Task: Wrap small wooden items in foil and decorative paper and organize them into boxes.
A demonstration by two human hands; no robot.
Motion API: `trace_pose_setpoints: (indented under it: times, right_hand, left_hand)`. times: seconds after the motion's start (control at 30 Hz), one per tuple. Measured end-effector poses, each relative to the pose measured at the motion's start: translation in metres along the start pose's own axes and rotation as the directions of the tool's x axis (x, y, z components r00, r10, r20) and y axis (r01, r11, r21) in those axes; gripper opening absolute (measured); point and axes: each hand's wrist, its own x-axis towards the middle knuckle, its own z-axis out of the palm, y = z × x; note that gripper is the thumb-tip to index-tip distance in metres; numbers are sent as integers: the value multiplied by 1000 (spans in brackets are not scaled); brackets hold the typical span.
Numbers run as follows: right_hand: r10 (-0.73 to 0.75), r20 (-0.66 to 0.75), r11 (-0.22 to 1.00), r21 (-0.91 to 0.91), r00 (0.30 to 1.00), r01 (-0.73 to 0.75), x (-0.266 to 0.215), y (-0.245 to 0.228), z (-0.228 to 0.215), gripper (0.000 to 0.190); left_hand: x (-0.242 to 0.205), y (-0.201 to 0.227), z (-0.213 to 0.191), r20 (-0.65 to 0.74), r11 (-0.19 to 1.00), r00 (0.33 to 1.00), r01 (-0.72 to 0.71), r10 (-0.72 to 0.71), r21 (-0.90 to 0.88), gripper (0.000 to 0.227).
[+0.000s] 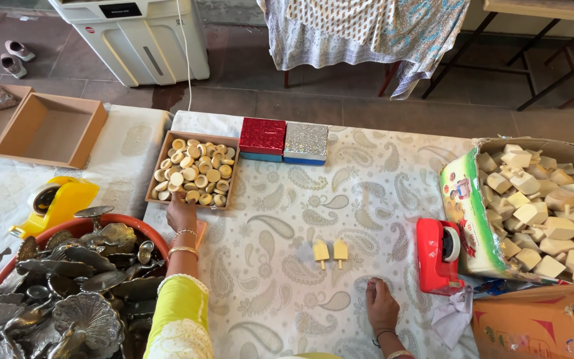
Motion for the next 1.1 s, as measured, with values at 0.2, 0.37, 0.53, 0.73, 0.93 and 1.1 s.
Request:
trace_pose_setpoints:
  times: [0.2, 0.37, 0.53, 0.73, 0.93, 1.1]
  right_hand:
    - [-4, -5, 1000, -12, 1000, 4, 0, 0, 0, 14]
    - [-8, -7, 1000, -5, 1000, 8, -1, 2, 2, 15]
    - [-6, -6, 1000, -2, 1000, 6, 0, 3, 3, 16]
    - [7, 9, 1000, -3, 1000, -7, 0, 2, 2, 15]
    - [-3, -19, 1000, 3, 1000, 3, 0, -1, 2, 15]
    - [-78, -76, 996, 26, 994, 80, -1, 1, 1, 15]
  left_hand:
    - [-2, -8, 7, -71, 990, 993, -104, 98, -99, 35]
    - [-15, -9, 10, -181, 962, 951, -265, 249, -67, 42]
    - [-22, -2, 0, -180, 951, 934, -308, 307, 23, 43]
    - [-19, -6, 1, -169, 933, 917, -352, 361, 80, 39]
    - [-47, -1, 12, -130, 909, 914, -399, 384, -120, 33]
    - [-133, -3, 50, 220, 774, 758, -525, 614, -353, 32]
